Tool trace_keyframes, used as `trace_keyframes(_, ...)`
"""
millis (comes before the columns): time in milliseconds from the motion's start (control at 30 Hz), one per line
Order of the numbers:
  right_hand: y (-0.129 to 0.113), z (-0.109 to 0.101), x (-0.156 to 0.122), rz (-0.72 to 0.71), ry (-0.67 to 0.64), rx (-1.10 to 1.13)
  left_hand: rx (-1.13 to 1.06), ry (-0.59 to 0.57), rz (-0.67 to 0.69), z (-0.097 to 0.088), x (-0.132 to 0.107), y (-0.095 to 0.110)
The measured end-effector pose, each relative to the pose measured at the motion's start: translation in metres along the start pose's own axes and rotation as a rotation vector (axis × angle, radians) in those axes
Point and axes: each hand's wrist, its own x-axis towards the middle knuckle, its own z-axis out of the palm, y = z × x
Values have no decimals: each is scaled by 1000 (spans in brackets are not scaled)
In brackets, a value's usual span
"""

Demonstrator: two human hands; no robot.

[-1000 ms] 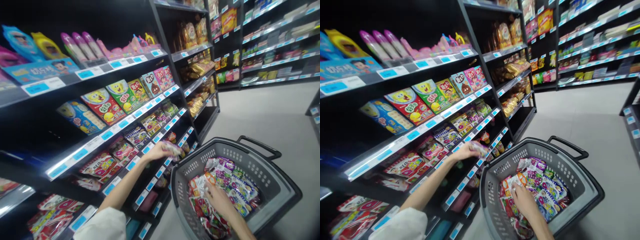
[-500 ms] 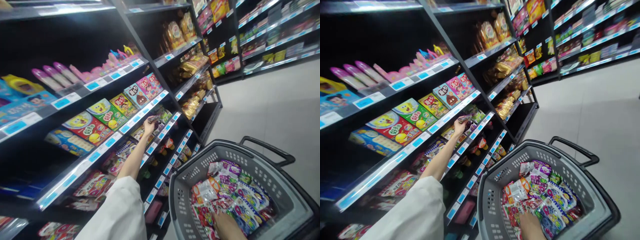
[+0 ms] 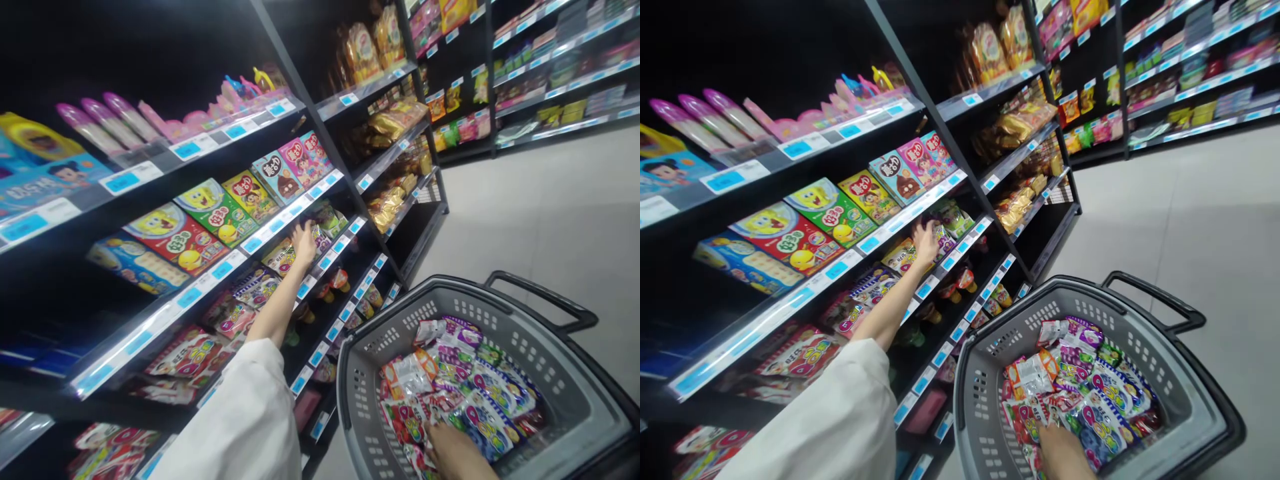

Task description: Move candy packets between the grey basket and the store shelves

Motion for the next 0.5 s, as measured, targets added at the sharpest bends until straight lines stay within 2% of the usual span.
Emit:
trace_keyframes(67, 3, 4, 4, 1, 18, 2, 72, -109, 86, -1, -1, 6)
trace_keyframes(167, 4, 8, 9, 0, 35, -1, 94, -273, 48, 3, 7, 11)
trace_keyframes(333, 1, 3, 3, 9, -7, -4, 88, -371, -49, 7, 26, 4)
trace_keyframes(500, -2, -2, 1, 21, -28, 5, 90, -439, -106, 10, 32, -3)
